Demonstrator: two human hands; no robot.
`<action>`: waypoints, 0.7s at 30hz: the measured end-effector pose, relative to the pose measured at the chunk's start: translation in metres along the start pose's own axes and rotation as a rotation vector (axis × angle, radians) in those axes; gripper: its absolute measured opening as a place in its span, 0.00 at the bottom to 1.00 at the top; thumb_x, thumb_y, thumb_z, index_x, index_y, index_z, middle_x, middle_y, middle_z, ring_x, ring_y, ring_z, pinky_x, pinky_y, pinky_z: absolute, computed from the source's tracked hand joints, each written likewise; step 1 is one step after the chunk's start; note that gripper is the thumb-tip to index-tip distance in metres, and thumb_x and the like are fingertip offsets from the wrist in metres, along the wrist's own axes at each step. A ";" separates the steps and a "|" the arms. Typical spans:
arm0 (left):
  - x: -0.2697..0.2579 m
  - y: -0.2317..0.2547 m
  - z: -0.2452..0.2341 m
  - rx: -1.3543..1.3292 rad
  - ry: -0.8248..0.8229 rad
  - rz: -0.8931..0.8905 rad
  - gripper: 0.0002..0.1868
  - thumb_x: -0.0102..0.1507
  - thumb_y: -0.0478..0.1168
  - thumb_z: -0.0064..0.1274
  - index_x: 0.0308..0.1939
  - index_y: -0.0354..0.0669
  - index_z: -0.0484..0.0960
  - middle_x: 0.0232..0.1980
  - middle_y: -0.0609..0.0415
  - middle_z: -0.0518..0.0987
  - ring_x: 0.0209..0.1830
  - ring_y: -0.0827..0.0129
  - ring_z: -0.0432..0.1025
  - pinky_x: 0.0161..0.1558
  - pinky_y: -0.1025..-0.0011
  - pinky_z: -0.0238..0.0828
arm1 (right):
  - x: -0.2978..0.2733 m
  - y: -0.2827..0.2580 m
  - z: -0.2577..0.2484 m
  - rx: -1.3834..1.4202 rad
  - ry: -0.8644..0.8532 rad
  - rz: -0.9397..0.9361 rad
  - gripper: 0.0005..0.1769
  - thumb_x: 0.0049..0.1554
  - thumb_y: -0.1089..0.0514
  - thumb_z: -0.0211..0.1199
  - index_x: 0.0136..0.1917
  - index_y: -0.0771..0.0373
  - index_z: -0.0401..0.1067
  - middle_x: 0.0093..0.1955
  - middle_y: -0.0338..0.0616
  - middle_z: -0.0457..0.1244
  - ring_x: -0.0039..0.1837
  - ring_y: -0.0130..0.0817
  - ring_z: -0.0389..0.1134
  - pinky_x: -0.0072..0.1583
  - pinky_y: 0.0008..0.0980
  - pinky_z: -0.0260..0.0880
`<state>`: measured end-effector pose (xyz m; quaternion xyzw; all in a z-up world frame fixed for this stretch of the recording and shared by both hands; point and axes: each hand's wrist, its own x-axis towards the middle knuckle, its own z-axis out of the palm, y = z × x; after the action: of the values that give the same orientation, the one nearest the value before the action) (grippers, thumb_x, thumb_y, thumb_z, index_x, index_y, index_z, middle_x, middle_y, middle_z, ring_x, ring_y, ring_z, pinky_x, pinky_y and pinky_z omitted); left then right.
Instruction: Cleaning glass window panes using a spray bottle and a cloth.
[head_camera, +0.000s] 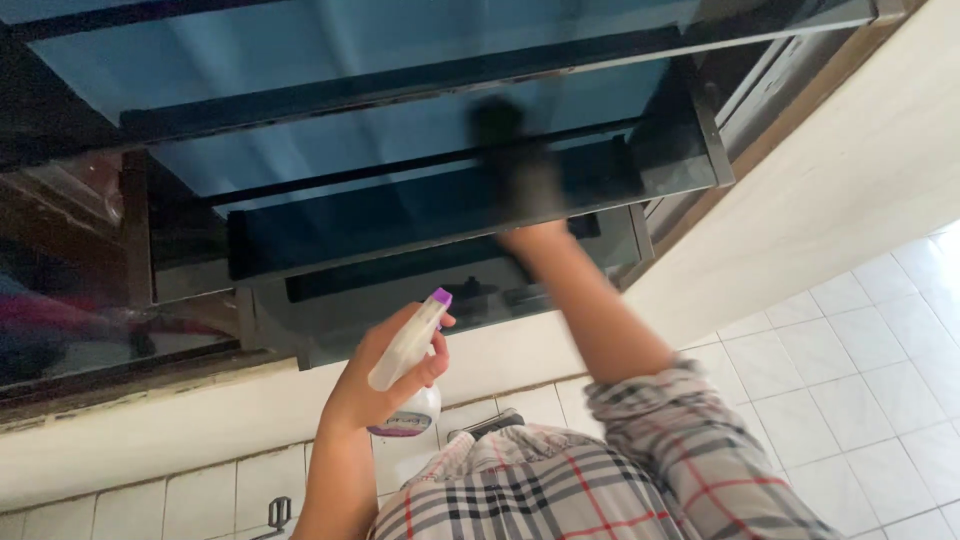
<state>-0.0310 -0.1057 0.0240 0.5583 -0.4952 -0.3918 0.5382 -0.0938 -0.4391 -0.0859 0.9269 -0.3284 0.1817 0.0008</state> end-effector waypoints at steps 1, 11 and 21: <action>-0.001 0.000 -0.001 -0.003 -0.002 0.002 0.23 0.60 0.44 0.63 0.56 0.41 0.78 0.35 0.57 0.79 0.33 0.75 0.74 0.34 0.74 0.72 | -0.015 -0.038 -0.025 -0.004 0.000 0.001 0.37 0.48 0.53 0.67 0.69 0.69 0.64 0.67 0.67 0.57 0.68 0.62 0.59 0.67 0.55 0.59; -0.025 -0.031 -0.038 -0.198 0.064 0.001 0.28 0.60 0.46 0.62 0.60 0.37 0.76 0.39 0.53 0.78 0.30 0.74 0.72 0.34 0.73 0.70 | -0.116 -0.017 -0.115 -0.126 -0.009 -0.286 0.29 0.49 0.57 0.68 0.66 0.47 0.72 0.66 0.48 0.62 0.65 0.46 0.64 0.61 0.50 0.64; -0.066 -0.038 -0.042 -0.183 0.375 0.016 0.30 0.62 0.46 0.59 0.65 0.40 0.72 0.46 0.51 0.79 0.31 0.71 0.74 0.36 0.70 0.74 | -0.021 -0.163 -0.075 0.287 0.095 -0.282 0.43 0.41 0.53 0.68 0.70 0.66 0.65 0.70 0.72 0.56 0.69 0.74 0.55 0.64 0.68 0.57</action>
<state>0.0018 -0.0351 -0.0155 0.5663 -0.3530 -0.3203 0.6724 -0.0347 -0.2890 -0.0041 0.9446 -0.1660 0.2683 -0.0901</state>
